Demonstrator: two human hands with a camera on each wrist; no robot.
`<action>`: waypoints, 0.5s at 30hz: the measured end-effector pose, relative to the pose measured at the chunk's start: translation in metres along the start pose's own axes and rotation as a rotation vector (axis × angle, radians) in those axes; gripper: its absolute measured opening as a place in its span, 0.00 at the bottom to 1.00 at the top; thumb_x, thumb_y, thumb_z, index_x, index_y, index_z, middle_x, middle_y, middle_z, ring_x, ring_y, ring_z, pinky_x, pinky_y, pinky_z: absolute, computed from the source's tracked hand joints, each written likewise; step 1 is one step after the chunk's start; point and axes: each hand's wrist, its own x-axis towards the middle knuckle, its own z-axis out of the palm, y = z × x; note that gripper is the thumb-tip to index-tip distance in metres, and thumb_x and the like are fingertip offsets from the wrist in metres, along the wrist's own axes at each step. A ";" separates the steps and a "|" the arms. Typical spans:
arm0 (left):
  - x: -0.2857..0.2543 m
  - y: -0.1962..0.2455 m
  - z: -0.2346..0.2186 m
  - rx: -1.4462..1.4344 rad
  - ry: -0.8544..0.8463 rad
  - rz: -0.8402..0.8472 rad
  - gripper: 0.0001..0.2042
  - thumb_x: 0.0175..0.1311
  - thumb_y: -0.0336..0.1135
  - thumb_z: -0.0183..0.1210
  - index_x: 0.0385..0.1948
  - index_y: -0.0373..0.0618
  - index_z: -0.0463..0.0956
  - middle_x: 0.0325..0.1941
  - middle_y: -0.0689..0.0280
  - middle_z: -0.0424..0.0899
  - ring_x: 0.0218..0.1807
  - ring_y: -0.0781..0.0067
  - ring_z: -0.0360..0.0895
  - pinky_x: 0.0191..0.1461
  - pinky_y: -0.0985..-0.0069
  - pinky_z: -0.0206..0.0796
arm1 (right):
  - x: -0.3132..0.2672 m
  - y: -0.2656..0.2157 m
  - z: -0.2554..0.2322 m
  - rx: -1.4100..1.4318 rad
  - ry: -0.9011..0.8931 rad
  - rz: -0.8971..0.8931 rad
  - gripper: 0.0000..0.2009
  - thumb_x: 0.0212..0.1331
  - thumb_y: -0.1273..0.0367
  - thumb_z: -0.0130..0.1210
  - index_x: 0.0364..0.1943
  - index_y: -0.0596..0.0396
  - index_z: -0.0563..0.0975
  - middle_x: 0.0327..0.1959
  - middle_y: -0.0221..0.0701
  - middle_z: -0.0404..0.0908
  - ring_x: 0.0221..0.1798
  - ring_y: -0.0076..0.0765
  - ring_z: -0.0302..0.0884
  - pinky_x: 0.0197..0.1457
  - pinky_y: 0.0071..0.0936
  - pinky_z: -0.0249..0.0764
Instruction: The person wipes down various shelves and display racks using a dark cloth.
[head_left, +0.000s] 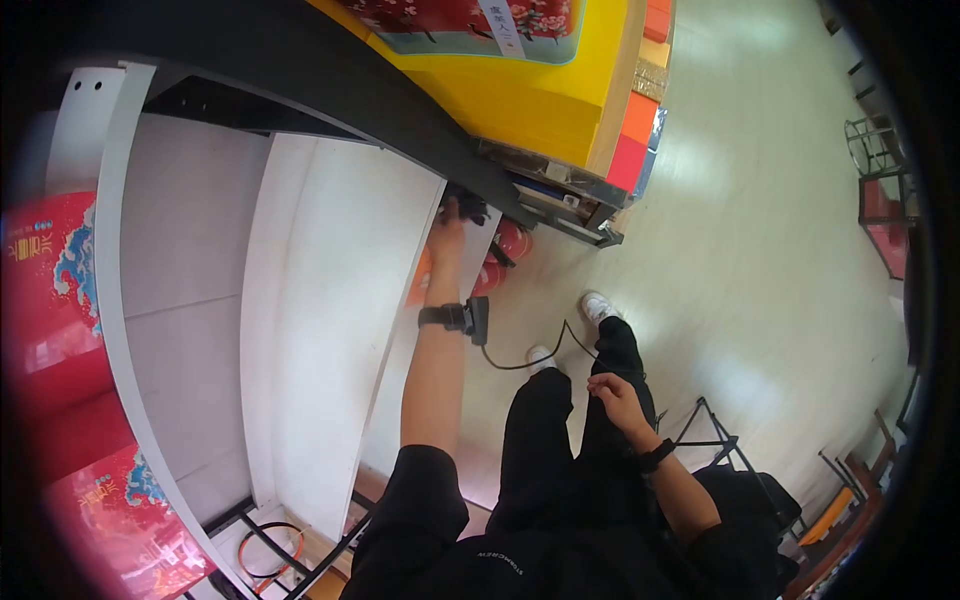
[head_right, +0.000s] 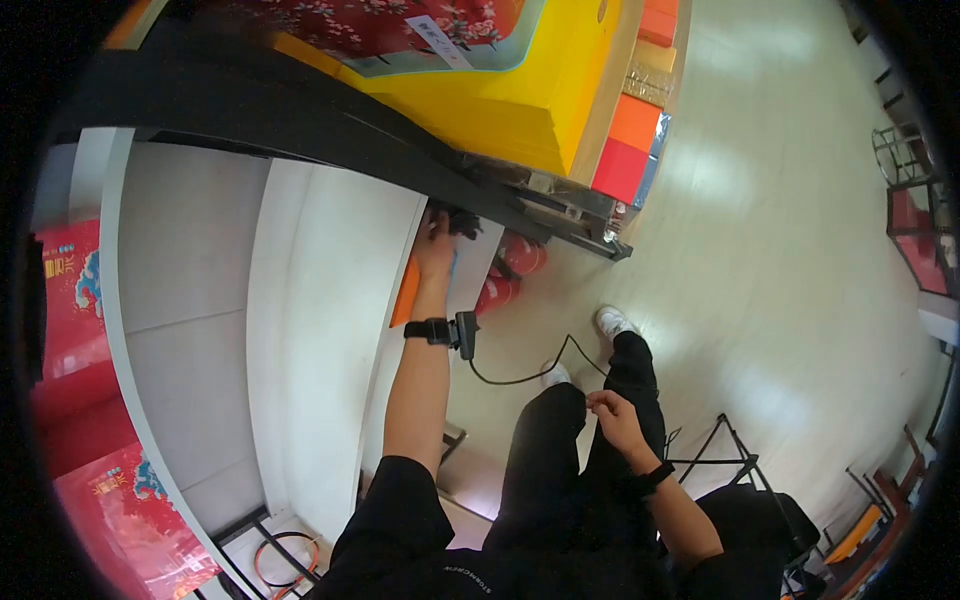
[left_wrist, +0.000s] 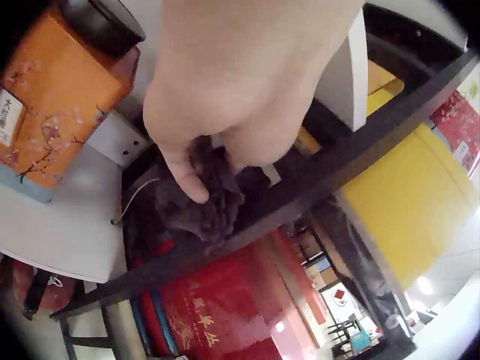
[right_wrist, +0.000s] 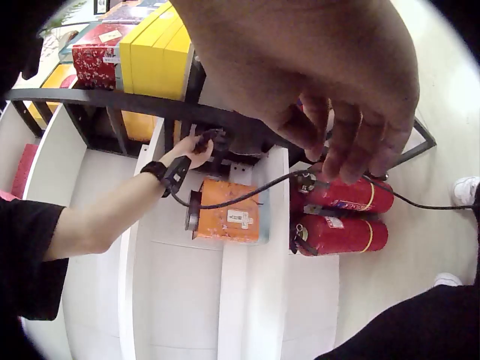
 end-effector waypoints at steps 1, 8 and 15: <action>0.011 -0.024 0.014 0.185 0.020 0.261 0.16 0.64 0.36 0.53 0.47 0.32 0.74 0.42 0.51 0.80 0.37 0.53 0.79 0.43 0.64 0.70 | 0.001 0.008 -0.004 0.000 0.003 -0.008 0.10 0.59 0.76 0.46 0.42 0.64 0.76 0.35 0.32 0.81 0.40 0.26 0.77 0.48 0.24 0.72; -0.066 -0.022 0.000 0.356 -0.327 -0.061 0.15 0.61 0.34 0.54 0.44 0.31 0.75 0.40 0.44 0.78 0.43 0.47 0.77 0.47 0.57 0.68 | -0.019 -0.005 -0.024 -0.092 0.012 0.018 0.11 0.59 0.76 0.45 0.42 0.64 0.76 0.35 0.33 0.81 0.40 0.27 0.76 0.47 0.23 0.71; -0.054 -0.044 0.045 -0.659 -0.011 -0.702 0.17 0.66 0.27 0.49 0.55 0.34 0.64 0.49 0.53 0.74 0.45 0.56 0.77 0.40 0.66 0.81 | -0.030 -0.024 -0.030 -0.102 0.026 0.036 0.11 0.59 0.76 0.45 0.43 0.64 0.76 0.37 0.35 0.81 0.43 0.29 0.78 0.49 0.24 0.72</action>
